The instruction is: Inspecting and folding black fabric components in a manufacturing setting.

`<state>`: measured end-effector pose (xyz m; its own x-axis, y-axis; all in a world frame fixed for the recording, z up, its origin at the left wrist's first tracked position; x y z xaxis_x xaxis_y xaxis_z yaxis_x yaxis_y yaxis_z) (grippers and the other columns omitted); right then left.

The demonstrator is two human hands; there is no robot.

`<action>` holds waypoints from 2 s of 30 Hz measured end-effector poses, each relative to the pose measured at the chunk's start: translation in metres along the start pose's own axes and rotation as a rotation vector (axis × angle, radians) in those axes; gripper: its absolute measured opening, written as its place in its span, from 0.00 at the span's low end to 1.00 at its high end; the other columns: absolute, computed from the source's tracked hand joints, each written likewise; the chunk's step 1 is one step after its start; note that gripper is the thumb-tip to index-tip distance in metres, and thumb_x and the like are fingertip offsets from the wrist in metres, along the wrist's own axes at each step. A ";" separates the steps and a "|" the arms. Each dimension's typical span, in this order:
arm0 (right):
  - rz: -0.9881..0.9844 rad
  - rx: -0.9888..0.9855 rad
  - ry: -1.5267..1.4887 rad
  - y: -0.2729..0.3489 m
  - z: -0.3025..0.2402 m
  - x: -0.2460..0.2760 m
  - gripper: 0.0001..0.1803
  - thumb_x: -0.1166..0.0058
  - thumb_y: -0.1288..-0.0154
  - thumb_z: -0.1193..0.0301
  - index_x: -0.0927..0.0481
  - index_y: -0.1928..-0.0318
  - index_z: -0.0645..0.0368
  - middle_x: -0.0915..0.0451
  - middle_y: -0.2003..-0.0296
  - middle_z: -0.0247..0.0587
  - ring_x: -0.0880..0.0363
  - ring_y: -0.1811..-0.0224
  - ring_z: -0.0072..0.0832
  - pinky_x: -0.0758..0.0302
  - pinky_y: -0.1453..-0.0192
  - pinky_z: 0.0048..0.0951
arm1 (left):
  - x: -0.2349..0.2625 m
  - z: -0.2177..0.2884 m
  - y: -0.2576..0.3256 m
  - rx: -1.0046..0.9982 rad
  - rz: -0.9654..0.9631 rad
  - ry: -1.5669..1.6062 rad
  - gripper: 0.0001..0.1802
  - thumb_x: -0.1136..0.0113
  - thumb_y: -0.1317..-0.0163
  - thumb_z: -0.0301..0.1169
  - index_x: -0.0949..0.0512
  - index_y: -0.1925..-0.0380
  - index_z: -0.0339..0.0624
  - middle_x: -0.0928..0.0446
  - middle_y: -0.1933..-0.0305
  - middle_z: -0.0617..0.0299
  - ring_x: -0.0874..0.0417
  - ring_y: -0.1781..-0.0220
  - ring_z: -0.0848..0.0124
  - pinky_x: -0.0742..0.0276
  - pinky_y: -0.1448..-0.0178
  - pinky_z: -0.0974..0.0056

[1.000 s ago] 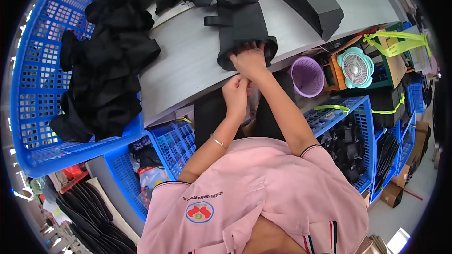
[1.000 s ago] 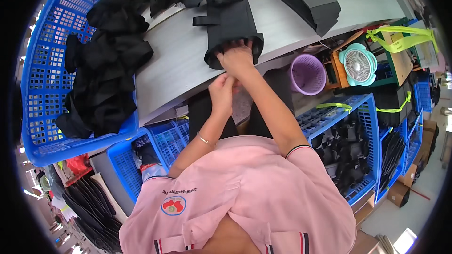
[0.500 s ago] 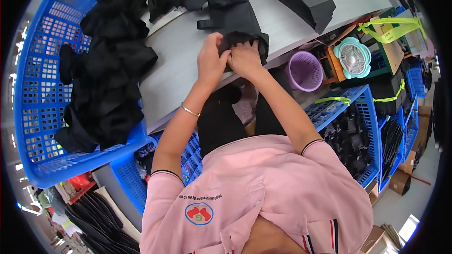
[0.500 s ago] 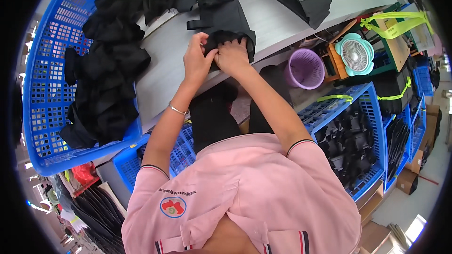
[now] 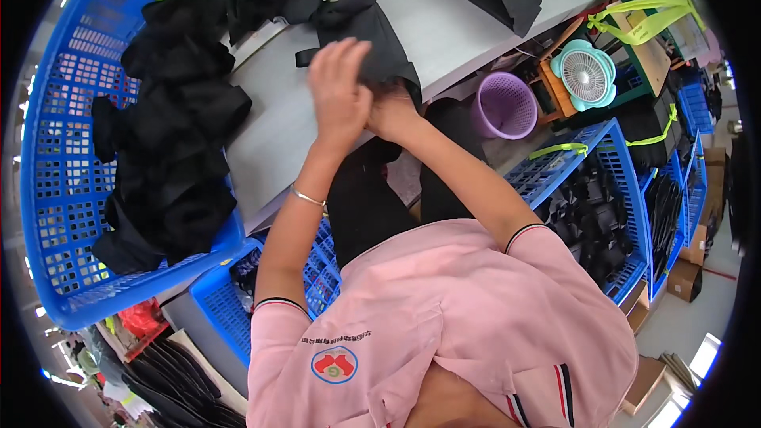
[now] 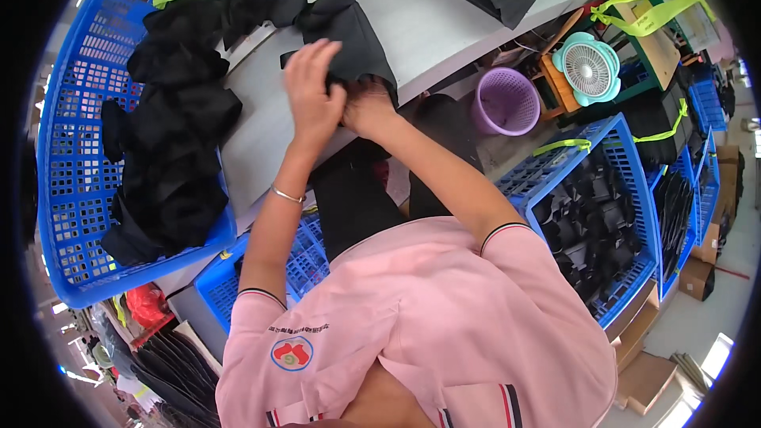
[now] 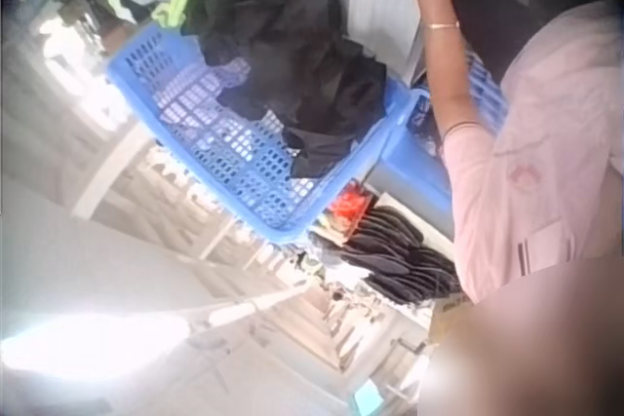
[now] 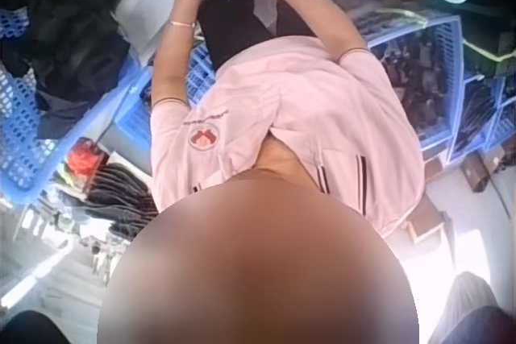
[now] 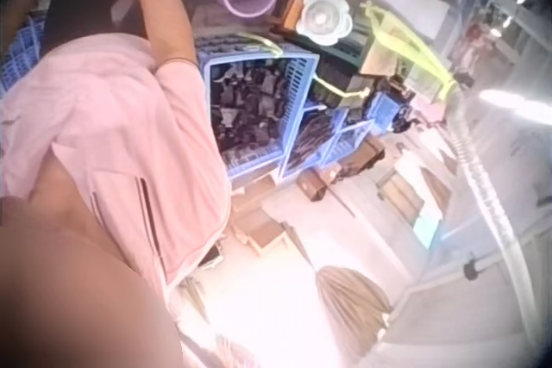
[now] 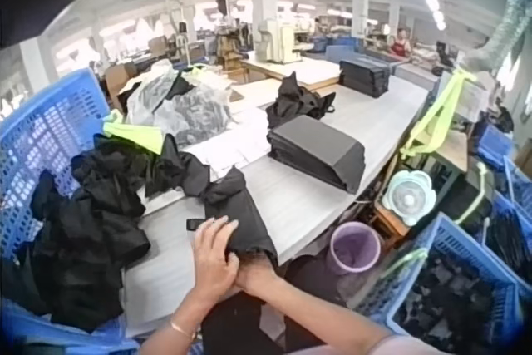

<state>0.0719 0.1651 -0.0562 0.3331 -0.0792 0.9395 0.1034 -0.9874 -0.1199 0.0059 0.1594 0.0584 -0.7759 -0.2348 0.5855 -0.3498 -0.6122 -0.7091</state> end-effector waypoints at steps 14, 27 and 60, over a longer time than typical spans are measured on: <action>-0.005 -0.024 -0.099 0.053 0.019 0.011 0.23 0.56 0.27 0.55 0.24 0.46 0.59 0.20 0.51 0.53 0.18 0.50 0.48 0.22 0.50 0.47 | 0.019 -0.035 0.052 0.600 0.221 0.463 0.14 0.33 0.38 0.30 0.18 0.54 0.36 0.19 0.50 0.57 0.20 0.47 0.68 0.26 0.41 0.64; 0.118 0.149 -0.356 0.147 -0.007 0.065 0.10 0.40 0.36 0.69 0.17 0.56 0.60 0.15 0.61 0.46 0.13 0.62 0.37 0.18 0.58 0.35 | -0.064 -0.017 0.113 1.181 -0.080 1.383 0.27 0.30 0.39 0.28 0.26 0.41 0.36 0.21 0.44 0.57 0.19 0.46 0.66 0.21 0.42 0.62; 0.031 -0.590 -1.328 0.135 0.079 0.060 0.14 0.35 0.36 0.70 0.16 0.54 0.66 0.16 0.61 0.31 0.22 0.59 0.17 0.25 0.50 0.21 | -0.033 0.029 0.131 1.218 -0.027 1.526 0.14 0.35 0.35 0.29 0.21 0.51 0.36 0.18 0.52 0.59 0.17 0.52 0.71 0.19 0.46 0.65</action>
<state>0.1800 0.0377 -0.0410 0.9668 -0.2416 -0.0836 -0.2034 -0.9251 0.3206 0.0009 0.0650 -0.0424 -0.7420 0.1162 -0.6602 -0.3955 -0.8711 0.2911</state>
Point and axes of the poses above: each hand's wrist, its own y-axis away from the middle knuckle, its own x-axis out of the back of the hand, z = x × y, the point moved 10 cm from there along -y, towards the middle knuckle
